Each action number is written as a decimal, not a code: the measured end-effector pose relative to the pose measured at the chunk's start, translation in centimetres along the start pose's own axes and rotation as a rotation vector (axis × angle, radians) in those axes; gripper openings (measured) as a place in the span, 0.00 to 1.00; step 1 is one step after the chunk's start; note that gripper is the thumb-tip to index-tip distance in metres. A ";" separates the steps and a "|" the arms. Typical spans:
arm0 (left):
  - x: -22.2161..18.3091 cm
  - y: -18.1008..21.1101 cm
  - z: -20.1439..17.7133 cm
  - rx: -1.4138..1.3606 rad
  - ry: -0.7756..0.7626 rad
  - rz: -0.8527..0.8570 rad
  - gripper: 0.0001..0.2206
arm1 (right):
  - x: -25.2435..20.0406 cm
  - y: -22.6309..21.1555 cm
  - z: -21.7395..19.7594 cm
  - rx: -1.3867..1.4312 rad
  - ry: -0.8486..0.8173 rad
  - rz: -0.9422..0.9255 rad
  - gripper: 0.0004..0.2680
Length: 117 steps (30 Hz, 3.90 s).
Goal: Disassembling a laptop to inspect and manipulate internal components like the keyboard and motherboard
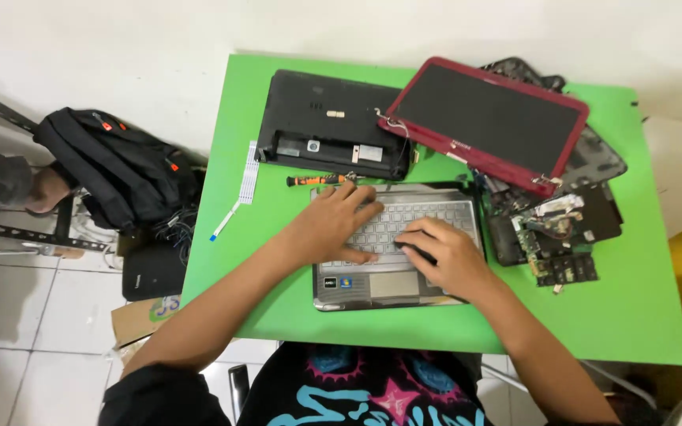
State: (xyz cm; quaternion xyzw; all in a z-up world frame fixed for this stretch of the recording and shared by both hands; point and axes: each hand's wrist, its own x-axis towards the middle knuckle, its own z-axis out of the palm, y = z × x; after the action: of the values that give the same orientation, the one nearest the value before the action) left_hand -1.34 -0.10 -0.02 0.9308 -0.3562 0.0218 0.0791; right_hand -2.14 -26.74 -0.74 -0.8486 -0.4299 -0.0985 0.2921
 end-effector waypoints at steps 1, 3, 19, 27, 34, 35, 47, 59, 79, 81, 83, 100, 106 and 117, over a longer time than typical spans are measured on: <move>0.1 -0.1 0.2 -0.001 -0.012 -0.005 0.39 | 0.1 0.0 0.1 0.002 -0.007 0.000 0.04; 0.4 -0.5 0.5 -0.016 -0.025 -0.019 0.40 | 0.4 -0.2 0.4 0.009 -0.029 0.002 0.04; -0.3 -1.2 -1.4 -0.141 -0.098 0.018 0.35 | 0.2 3.3 2.0 -0.084 0.008 0.041 0.05; -0.3 -2.1 -0.7 -0.208 0.013 0.096 0.32 | 0.7 -2.1 2.9 0.060 -0.144 -0.286 0.05; -0.2 -2.9 0.3 -0.258 0.096 0.155 0.31 | 1.6 -4.8 3.4 0.062 -0.151 -0.263 0.05; -0.2 -3.0 0.7 -0.270 0.155 0.197 0.31 | 2.0 -6.3 3.4 0.126 -0.179 -0.369 0.05; -0.1 -2.5 -1.0 -0.348 0.074 0.145 0.29 | 2.7 -7.4 5.1 0.225 -0.149 -0.401 0.05; -0.3 -3.2 0.0 -0.408 0.120 0.187 0.29 | 3.8 -7.3 6.0 0.319 -0.322 -0.557 0.04; -0.2 -2.7 -0.5 -0.403 0.013 0.051 0.35 | -4.5 -1.2 3.9 0.034 -0.050 -0.231 0.05; -0.1 -2.4 -0.4 -0.391 0.000 0.029 0.39 | -4.3 -2.2 4.4 0.030 -0.046 -0.252 0.05; -0.2 -1.8 0.2 -0.223 -0.009 -0.013 0.45 | -3.7 -4.5 3.8 0.155 -0.103 -0.293 0.07; -0.5 0.2 -1.7 -0.064 -0.104 -0.056 0.46 | -8.2 1.3 1.3 -0.081 0.096 0.048 0.02; -0.5 -0.1 -1.1 -0.119 -0.098 -0.065 0.46 | -8.7 1.2 0.6 -0.076 0.070 0.040 0.02; -0.3 0.1 -1.8 -0.108 -0.120 -0.083 0.46 | -8.2 -1.6 -0.4 -0.063 0.086 0.046 0.02</move>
State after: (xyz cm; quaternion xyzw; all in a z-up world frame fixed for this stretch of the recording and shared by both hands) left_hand -1.64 0.31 1.75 0.9387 -0.3222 -0.0566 0.1085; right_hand -8.39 -31.75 -3.19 -0.8620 -0.3938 -0.1417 0.2859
